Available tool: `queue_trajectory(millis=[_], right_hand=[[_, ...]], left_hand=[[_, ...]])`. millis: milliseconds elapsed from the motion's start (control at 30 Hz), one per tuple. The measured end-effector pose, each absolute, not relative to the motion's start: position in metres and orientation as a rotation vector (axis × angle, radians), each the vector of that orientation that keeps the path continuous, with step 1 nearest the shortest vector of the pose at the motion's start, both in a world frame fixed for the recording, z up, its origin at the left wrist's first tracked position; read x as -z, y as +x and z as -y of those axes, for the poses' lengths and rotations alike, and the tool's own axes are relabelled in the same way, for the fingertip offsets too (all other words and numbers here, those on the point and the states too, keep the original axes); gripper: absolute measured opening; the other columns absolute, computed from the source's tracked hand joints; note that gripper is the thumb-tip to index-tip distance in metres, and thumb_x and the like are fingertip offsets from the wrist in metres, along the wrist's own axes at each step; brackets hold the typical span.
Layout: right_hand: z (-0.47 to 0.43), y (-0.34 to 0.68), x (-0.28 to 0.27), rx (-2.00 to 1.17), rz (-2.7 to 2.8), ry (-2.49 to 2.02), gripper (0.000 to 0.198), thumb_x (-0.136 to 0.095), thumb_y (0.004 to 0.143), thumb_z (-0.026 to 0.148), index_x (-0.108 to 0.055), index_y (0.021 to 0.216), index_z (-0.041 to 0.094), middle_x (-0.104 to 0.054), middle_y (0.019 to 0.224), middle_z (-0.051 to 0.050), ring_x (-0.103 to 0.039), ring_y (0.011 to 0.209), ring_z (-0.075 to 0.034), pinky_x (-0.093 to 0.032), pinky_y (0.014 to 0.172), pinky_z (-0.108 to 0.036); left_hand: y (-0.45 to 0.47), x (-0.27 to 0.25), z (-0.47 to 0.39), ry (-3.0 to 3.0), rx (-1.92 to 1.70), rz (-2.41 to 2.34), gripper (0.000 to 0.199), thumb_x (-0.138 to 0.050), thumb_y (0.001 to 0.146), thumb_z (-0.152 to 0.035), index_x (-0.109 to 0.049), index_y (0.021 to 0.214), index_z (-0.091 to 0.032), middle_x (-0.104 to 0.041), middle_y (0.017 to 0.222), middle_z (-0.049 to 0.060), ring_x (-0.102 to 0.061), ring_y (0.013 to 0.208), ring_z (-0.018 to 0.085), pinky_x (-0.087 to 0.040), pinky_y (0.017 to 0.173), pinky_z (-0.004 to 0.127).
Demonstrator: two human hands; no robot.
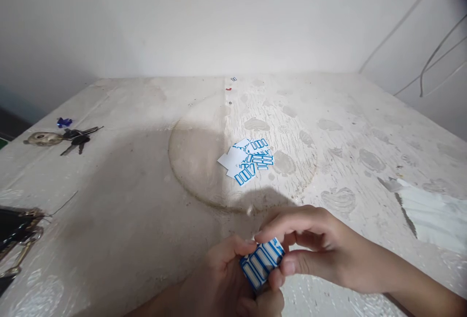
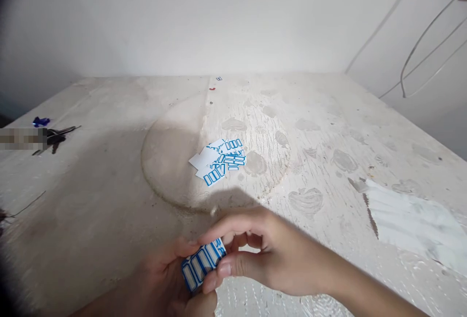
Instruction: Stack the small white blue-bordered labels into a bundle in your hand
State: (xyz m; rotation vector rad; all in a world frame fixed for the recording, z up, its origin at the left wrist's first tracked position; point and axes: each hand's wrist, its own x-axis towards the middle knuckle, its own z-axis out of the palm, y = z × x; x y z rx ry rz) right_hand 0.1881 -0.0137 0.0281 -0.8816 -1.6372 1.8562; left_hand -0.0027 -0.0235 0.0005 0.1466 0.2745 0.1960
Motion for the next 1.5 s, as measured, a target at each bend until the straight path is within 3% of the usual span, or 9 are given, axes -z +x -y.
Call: queue_trajectory(millis=[167,333,500,767,967,1167,1300,1500], right_hand=[[0.013,0.191,-0.026,-1.764,1.658,-0.932,0.022,-0.060,0.085,0.020,-0.061,0.107,0.023,-0.062,0.103,-0.005,-0.060,0.095,-0.017,-0.049,0.075,-0.029],[0.013,0.190,-0.026,-1.769,1.595,-0.886,0.027,-0.052,0.087,0.009,-0.061,0.107,0.023,-0.061,0.094,-0.002,-0.060,0.080,-0.012,-0.049,0.070,-0.026],[0.013,0.187,-0.020,-1.767,1.551,-0.879,0.035,-0.045,0.082,-0.003,-0.060,0.104,0.021,-0.060,0.090,-0.001,-0.057,0.078,-0.010,-0.047,0.070,-0.025],[0.012,0.182,-0.010,-1.815,1.431,-0.846,0.011,-0.052,0.089,0.014,-0.060,0.096,0.016,-0.057,0.074,-0.001,-0.053,0.068,-0.010,-0.042,0.065,-0.025],[0.012,0.181,-0.011,-1.827,1.331,-0.808,0.009,-0.052,0.089,0.012,-0.058,0.093,0.016,-0.054,0.068,0.000,-0.050,0.064,-0.010,-0.038,0.061,-0.025],[0.012,0.182,-0.015,-1.882,1.209,-0.855,0.007,-0.057,0.085,0.011,-0.060,0.088,0.016,-0.059,0.079,-0.002,-0.054,0.071,-0.010,-0.040,0.064,-0.022],[0.015,0.181,-0.010,-1.921,1.150,-0.894,0.013,-0.055,0.085,0.009,-0.060,0.093,0.017,-0.055,0.065,0.003,-0.050,0.061,-0.007,-0.040,0.058,-0.019],[0.017,0.177,-0.004,-1.936,1.085,-0.926,0.014,-0.055,0.084,0.011,-0.059,0.096,0.016,-0.055,0.066,0.001,-0.050,0.058,-0.008,-0.040,0.055,-0.019]], left_hand=[[-0.002,-0.006,0.022,0.205,-0.238,-0.330,0.037,-0.043,0.079,-0.048,-0.053,0.080,-0.013,-0.035,0.043,-0.005,-0.023,0.039,0.009,-0.012,0.039,0.023],[-0.003,-0.004,0.020,0.325,-0.280,-0.346,0.038,-0.045,0.082,-0.050,-0.052,0.087,-0.014,-0.033,0.048,-0.007,-0.028,0.041,0.008,-0.016,0.043,0.023],[-0.004,0.001,0.021,0.330,-0.273,-0.349,0.037,-0.046,0.083,-0.051,-0.050,0.090,-0.015,-0.031,0.051,-0.007,-0.029,0.042,0.006,-0.016,0.044,0.022],[-0.001,0.007,0.024,0.437,-0.378,-0.381,0.036,-0.046,0.085,-0.050,-0.051,0.093,-0.015,-0.037,0.051,-0.007,-0.033,0.039,0.006,-0.021,0.041,0.019],[-0.008,0.001,0.023,1.066,-0.385,-0.569,0.058,-0.041,0.078,-0.066,-0.048,0.104,-0.015,-0.048,0.058,-0.003,-0.041,0.049,0.008,-0.034,0.053,0.021],[-0.012,-0.003,0.020,2.078,-0.734,-0.859,0.027,-0.049,0.082,-0.046,-0.054,0.088,-0.019,-0.054,0.060,-0.003,-0.046,0.047,0.010,-0.033,0.043,0.021],[-0.011,0.000,0.018,2.355,-1.011,-0.997,0.035,-0.059,0.078,-0.041,-0.049,0.101,-0.017,-0.059,0.061,-0.003,-0.052,0.045,0.011,-0.041,0.042,0.023],[-0.012,-0.007,0.016,2.614,-0.999,-0.877,0.029,-0.059,0.079,-0.017,-0.052,0.106,-0.007,-0.067,0.082,0.008,-0.063,0.069,0.018,-0.053,0.058,0.029]])
